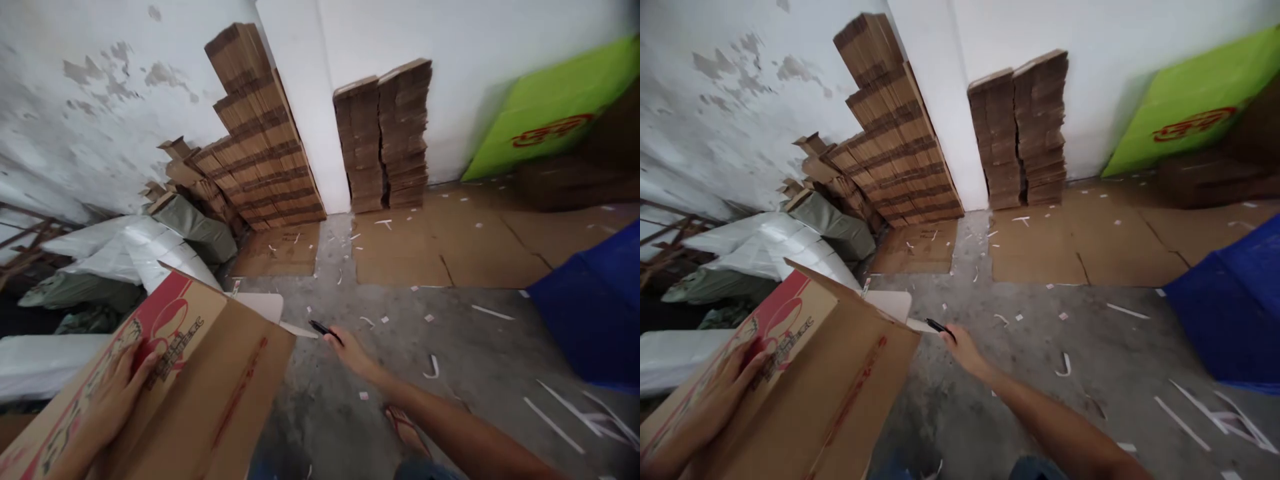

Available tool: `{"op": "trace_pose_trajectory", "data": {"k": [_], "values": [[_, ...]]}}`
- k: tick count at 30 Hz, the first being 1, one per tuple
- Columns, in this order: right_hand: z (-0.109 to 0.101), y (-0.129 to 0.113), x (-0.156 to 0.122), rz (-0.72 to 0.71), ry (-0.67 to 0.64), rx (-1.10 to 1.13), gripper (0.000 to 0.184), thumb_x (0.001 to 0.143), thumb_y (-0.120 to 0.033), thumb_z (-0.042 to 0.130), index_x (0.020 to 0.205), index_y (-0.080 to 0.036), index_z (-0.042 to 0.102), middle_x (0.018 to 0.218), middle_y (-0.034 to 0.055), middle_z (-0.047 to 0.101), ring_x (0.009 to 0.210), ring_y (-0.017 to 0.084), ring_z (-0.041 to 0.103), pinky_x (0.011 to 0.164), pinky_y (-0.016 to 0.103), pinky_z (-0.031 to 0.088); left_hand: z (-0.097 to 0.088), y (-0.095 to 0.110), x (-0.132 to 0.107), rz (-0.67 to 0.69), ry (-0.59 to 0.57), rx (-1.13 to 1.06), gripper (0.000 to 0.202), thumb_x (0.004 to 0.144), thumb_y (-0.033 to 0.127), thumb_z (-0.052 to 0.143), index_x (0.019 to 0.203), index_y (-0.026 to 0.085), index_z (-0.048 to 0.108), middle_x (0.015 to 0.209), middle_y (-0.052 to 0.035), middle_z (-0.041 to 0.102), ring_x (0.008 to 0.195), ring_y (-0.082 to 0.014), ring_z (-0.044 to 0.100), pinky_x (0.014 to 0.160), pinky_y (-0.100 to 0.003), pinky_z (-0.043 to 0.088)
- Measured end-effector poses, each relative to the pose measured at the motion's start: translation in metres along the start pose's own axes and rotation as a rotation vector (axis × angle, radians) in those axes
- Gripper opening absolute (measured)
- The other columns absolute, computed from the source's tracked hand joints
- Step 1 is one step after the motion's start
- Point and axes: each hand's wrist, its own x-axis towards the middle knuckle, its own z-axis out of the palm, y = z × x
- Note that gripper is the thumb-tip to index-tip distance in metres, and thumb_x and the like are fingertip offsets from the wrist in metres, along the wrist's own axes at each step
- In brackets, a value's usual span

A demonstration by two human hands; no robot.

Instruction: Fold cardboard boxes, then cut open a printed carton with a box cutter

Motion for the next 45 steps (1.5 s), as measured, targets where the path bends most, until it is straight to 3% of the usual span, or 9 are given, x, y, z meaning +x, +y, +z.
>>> {"op": "trace_pose_trajectory", "data": {"k": [2,5,11,17,23,29,36,39,45], "values": [[0.003,0.005,0.016,-0.007,-0.039,-0.106,0.032,0.091,-0.043,0.043,0.076,-0.019,0.059,0.071,0.0031,0.064,0.065,0.016,0.054,0.06,0.025,0.032,0.003,-0.001,-0.002,-0.103,-0.145,0.045,0.062,0.086,0.064,0.037,0.133,0.024,0.046,0.14,-0.004,0.052,0.132,-0.0212,0.045,0.11,-0.045,0.034],[0.013,0.001,0.035,-0.017,-0.111,-0.301,0.033,0.095,-0.04,0.042,0.083,-0.018,0.063,0.074,0.0038,0.068,0.066,0.017,0.058,0.058,0.024,0.031,0.001,0.011,-0.001,-0.136,-0.251,0.046,0.069,0.088,0.061,0.028,0.142,0.018,0.033,0.149,-0.0099,0.038,0.14,-0.023,0.032,0.118,-0.044,0.019],[0.035,-0.027,0.071,-0.147,-0.196,-0.389,0.033,0.096,-0.044,0.041,0.093,-0.02,0.063,0.088,0.0047,0.072,0.078,0.018,0.064,0.062,0.025,0.031,-0.005,0.04,0.001,-0.228,-0.281,0.013,0.079,0.085,0.065,0.024,0.143,0.011,0.03,0.152,-0.013,0.031,0.142,-0.0236,0.024,0.12,-0.039,0.013],[0.05,-0.037,0.09,-0.318,-0.261,-0.417,0.029,0.098,-0.04,0.038,0.096,-0.019,0.058,0.092,0.0043,0.067,0.086,0.016,0.061,0.069,0.025,0.035,-0.006,0.048,0.002,-0.258,-0.304,0.021,0.077,0.086,0.066,0.024,0.143,0.014,0.03,0.153,-0.0103,0.03,0.143,-0.021,0.023,0.121,-0.038,0.011],[0.061,-0.01,0.095,-0.355,-0.287,-0.494,0.031,0.099,-0.04,0.035,0.099,-0.019,0.057,0.093,0.0049,0.065,0.084,0.016,0.06,0.07,0.026,0.036,-0.003,0.046,0.004,-0.236,-0.306,0.03,0.071,0.088,0.062,0.026,0.144,0.018,0.028,0.152,-0.0083,0.031,0.142,-0.0188,0.025,0.121,-0.036,0.013],[0.044,0.027,0.081,-0.225,-0.264,-0.614,0.021,0.095,-0.029,0.046,0.088,-0.016,0.061,0.08,0.0086,0.067,0.07,0.019,0.061,0.059,0.029,0.031,-0.002,0.05,0.005,-0.285,-0.312,0.028,0.073,0.088,0.064,0.024,0.143,0.017,0.029,0.151,-0.0098,0.033,0.141,-0.0208,0.027,0.12,-0.038,0.014],[0.065,-0.016,0.085,-0.329,-0.218,-0.562,0.037,0.1,-0.044,0.026,0.099,-0.02,0.055,0.092,0.0033,0.065,0.082,0.016,0.06,0.067,0.026,0.034,-0.002,0.052,0.004,-0.287,-0.32,0.039,0.075,0.087,0.066,0.024,0.144,0.017,0.028,0.152,-0.0092,0.031,0.142,-0.0208,0.024,0.12,-0.038,0.013],[0.07,-0.016,0.085,-0.325,-0.226,-0.571,0.034,0.1,-0.04,0.03,0.097,-0.019,0.056,0.09,0.0035,0.065,0.078,0.016,0.061,0.064,0.026,0.033,-0.002,0.051,0.004,-0.259,-0.308,0.028,0.074,0.086,0.065,0.026,0.142,0.017,0.03,0.15,-0.0097,0.034,0.14,-0.0214,0.027,0.12,-0.038,0.015],[0.054,-0.014,0.071,-0.247,-0.192,-0.586,0.028,0.099,-0.036,0.034,0.098,-0.019,0.056,0.088,0.0043,0.068,0.075,0.017,0.062,0.059,0.028,0.031,-0.003,0.054,0.001,-0.28,-0.297,-0.002,0.081,0.082,0.068,0.027,0.142,0.014,0.031,0.148,-0.0129,0.036,0.14,-0.0254,0.027,0.119,-0.041,0.015]]}}
